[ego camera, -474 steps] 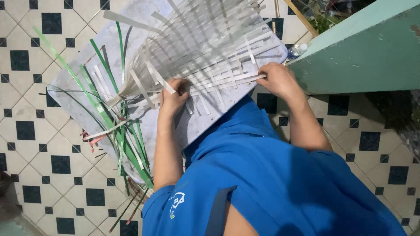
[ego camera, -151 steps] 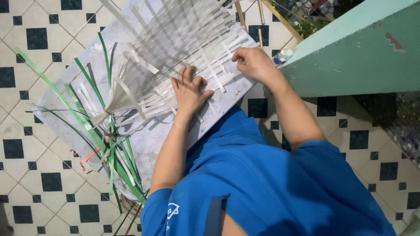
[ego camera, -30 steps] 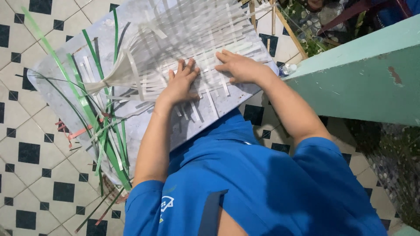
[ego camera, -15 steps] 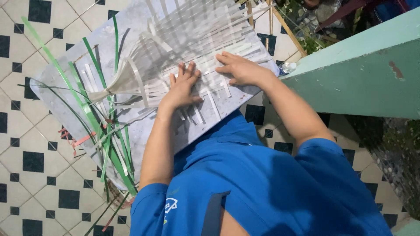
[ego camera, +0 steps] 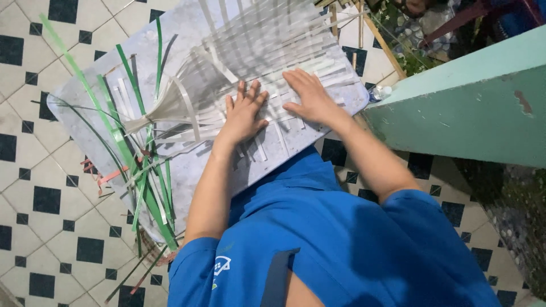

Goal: The person is weaving white and green plastic strips together on the floor to create a basket-like structure.

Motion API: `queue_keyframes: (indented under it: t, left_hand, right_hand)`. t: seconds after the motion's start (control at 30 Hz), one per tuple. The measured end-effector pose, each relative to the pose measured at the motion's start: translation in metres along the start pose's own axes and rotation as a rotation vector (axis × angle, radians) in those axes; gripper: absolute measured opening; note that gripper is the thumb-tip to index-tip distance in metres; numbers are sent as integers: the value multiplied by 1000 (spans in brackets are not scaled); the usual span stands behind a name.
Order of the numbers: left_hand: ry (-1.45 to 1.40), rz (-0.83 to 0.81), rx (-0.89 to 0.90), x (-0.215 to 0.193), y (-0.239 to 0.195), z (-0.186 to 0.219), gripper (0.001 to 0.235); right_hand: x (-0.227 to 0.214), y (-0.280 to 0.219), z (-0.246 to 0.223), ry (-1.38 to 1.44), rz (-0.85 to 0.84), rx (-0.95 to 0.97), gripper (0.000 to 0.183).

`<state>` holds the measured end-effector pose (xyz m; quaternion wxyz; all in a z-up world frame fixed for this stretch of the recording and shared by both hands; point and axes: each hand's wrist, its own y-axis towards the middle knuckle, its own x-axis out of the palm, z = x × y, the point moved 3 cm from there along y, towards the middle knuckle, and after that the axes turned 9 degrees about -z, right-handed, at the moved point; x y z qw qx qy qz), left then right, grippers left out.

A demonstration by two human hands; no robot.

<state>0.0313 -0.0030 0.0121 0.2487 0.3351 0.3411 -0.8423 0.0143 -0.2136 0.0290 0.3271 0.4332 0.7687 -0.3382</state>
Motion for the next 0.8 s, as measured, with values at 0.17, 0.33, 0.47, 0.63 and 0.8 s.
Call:
queue_keyframes:
  t: [0.17, 0.33, 0.47, 0.63, 0.8]
  left_hand:
    - [38, 33, -5, -4, -4, 5, 78]
    - [53, 58, -5, -4, -5, 7, 77]
    - [74, 146, 31, 3, 2, -2, 63]
    - [0, 269, 176, -40, -35, 27, 51]
    - [-204, 996, 455, -120, -118, 30, 37]
  right_hand:
    - [17, -4, -42, -157, 77, 99, 77]
    - [25, 13, -56, -222, 152, 2, 70]
    - [34, 26, -58, -155, 94, -31, 77]
    - [49, 31, -44, -243, 67, -4, 64]
    - [52, 35, -41, -278, 76, -2, 59]
